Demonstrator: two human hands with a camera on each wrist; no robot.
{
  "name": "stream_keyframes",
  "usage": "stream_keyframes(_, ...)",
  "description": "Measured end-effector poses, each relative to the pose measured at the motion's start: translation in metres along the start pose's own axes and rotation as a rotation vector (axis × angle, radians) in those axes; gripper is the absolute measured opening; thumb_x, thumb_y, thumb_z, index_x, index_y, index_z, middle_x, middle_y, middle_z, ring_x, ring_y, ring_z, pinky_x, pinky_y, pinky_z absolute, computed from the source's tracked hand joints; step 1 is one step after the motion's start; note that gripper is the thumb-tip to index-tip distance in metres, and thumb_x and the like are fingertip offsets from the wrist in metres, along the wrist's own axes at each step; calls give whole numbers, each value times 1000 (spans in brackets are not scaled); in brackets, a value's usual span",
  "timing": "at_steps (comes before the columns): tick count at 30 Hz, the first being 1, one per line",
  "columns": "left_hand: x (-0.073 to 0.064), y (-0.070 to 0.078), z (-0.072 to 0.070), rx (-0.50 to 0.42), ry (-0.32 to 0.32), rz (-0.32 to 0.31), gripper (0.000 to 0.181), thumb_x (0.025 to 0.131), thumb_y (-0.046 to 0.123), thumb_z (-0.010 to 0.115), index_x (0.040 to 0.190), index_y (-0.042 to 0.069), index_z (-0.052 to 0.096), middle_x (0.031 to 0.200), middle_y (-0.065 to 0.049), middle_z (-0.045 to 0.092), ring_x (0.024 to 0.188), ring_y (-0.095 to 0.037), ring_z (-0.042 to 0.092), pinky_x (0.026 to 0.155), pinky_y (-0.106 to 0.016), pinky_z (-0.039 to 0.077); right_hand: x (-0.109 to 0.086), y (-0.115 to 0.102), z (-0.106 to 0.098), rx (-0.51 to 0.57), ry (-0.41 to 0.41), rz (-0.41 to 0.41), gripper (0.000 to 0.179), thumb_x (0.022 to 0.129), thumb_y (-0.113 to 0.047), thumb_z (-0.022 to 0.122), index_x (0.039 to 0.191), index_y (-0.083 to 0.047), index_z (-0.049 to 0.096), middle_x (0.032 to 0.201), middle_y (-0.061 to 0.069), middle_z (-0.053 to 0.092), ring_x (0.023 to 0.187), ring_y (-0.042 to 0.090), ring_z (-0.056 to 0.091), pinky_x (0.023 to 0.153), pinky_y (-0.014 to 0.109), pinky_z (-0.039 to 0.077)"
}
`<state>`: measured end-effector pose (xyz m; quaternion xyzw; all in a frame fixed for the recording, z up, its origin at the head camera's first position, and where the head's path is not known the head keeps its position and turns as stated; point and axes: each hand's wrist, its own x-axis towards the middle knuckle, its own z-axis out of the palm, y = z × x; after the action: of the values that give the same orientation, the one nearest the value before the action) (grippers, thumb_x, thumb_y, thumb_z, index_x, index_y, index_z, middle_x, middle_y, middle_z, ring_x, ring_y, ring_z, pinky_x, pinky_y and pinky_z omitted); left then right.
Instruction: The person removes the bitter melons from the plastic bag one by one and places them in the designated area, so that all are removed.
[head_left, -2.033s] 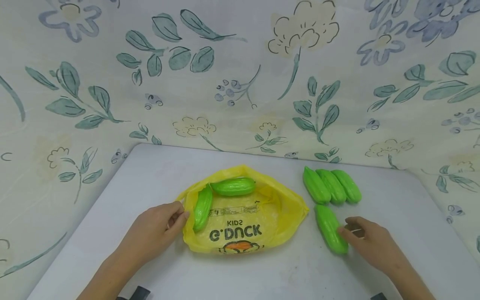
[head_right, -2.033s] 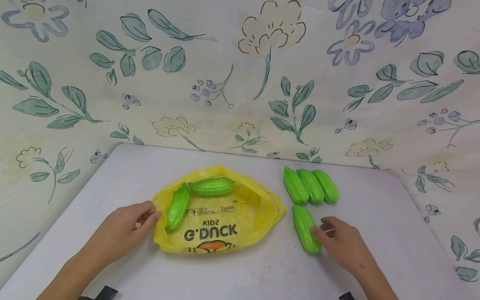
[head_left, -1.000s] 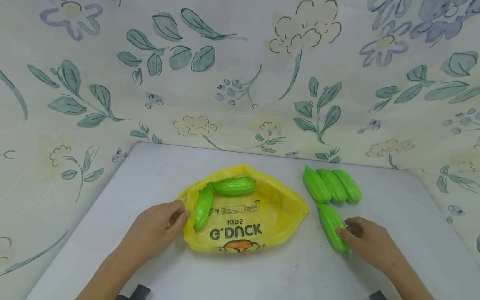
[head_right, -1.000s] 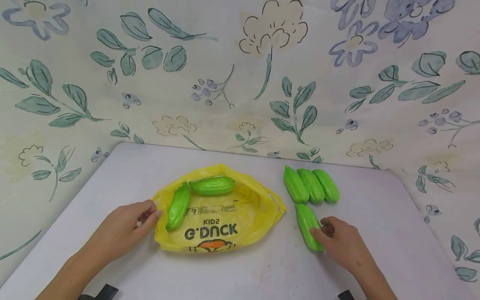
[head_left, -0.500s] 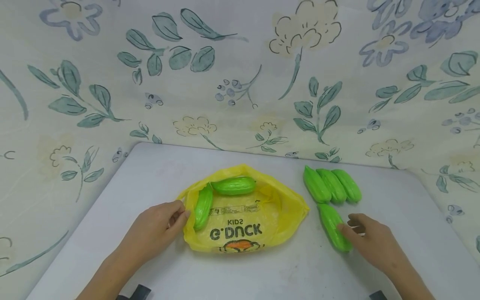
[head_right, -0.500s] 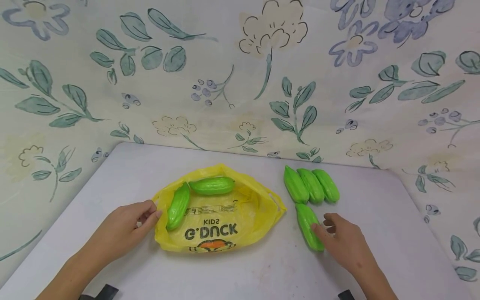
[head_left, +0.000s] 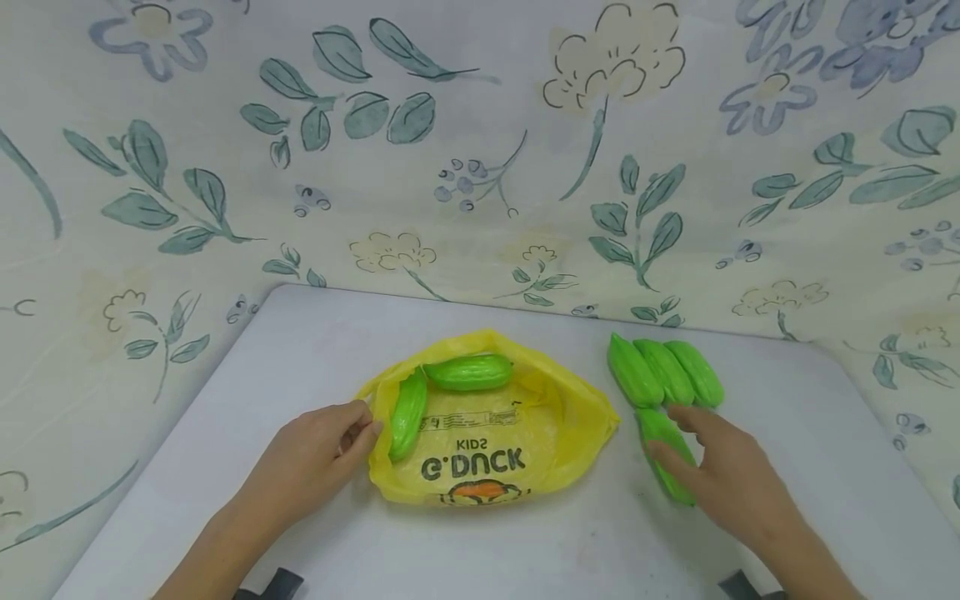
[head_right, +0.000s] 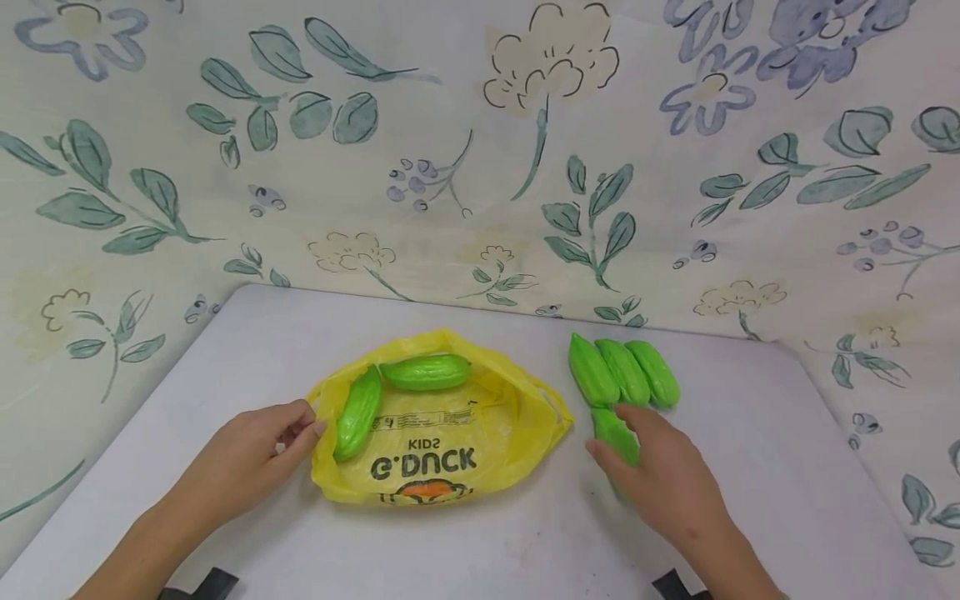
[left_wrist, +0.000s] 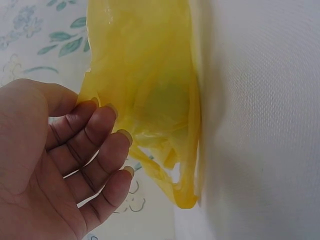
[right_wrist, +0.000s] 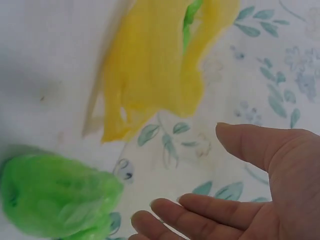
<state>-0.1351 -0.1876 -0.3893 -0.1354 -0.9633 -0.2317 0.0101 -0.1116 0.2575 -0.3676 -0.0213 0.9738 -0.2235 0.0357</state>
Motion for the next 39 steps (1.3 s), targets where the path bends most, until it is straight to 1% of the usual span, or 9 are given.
stream_keyframes(5,0,-1,1,3,12,15,20,102,22,66,85,19,57,67,7,46,63,-10,43,57,-28,38,4,-26,3,5,5,-47,69,97,-51,71,146,-6,55,139,19,63,128,43,57,100,62,48)
stream_keyframes(9,0,-1,1,-1,13,16,18,102,22,67,86,19,58,67,7,46,62,-10,43,56,-28,38,7,-45,7,-9,5,-103,66,96,-45,75,147,-9,56,146,15,59,136,41,53,106,63,44)
stream_keyframes(12,-1,-2,1,-4,5,15,16,102,22,67,88,19,59,68,7,47,63,-11,44,57,-28,39,8,-58,11,-24,14,-163,64,94,-41,78,145,-10,58,146,12,60,136,38,53,107,60,44)
stream_keyframes(16,-2,-3,0,-4,0,22,16,102,22,67,88,18,60,68,7,48,63,-11,44,57,-28,39,10,-74,16,-62,29,-252,63,93,-40,80,142,-7,60,142,11,63,133,35,57,106,57,46)
stream_keyframes(20,-3,-6,1,-5,11,38,16,102,21,67,88,18,60,68,8,48,63,-10,44,57,-27,40,13,-87,20,-92,11,-304,66,93,-41,80,144,-6,58,144,12,62,133,34,57,107,55,46)
stream_keyframes(25,-4,-8,1,-2,6,40,17,102,23,66,88,19,59,68,8,47,63,-10,44,57,-28,39,17,-99,26,-123,-23,-348,70,93,-43,80,148,-7,55,148,11,59,136,32,56,109,52,46)
stream_keyframes(30,-3,-7,1,-1,3,43,17,103,23,66,88,19,60,68,8,48,63,-10,44,57,-28,39,24,-106,33,-141,-47,-417,75,92,-44,80,151,-7,51,150,11,57,138,29,54,110,48,46)
stream_keyframes(35,-3,-8,1,0,10,51,17,103,24,66,88,19,59,68,8,47,62,-10,43,56,-28,39,34,-111,44,-158,-92,-468,80,92,-45,80,155,-9,47,154,10,53,140,27,52,111,45,45)
stream_keyframes(39,-3,-8,2,-3,13,55,21,103,25,66,85,19,56,66,7,45,61,-10,42,55,-28,37,43,-115,52,-176,-116,-510,80,92,-44,80,155,-7,47,155,11,52,141,27,51,112,44,44)
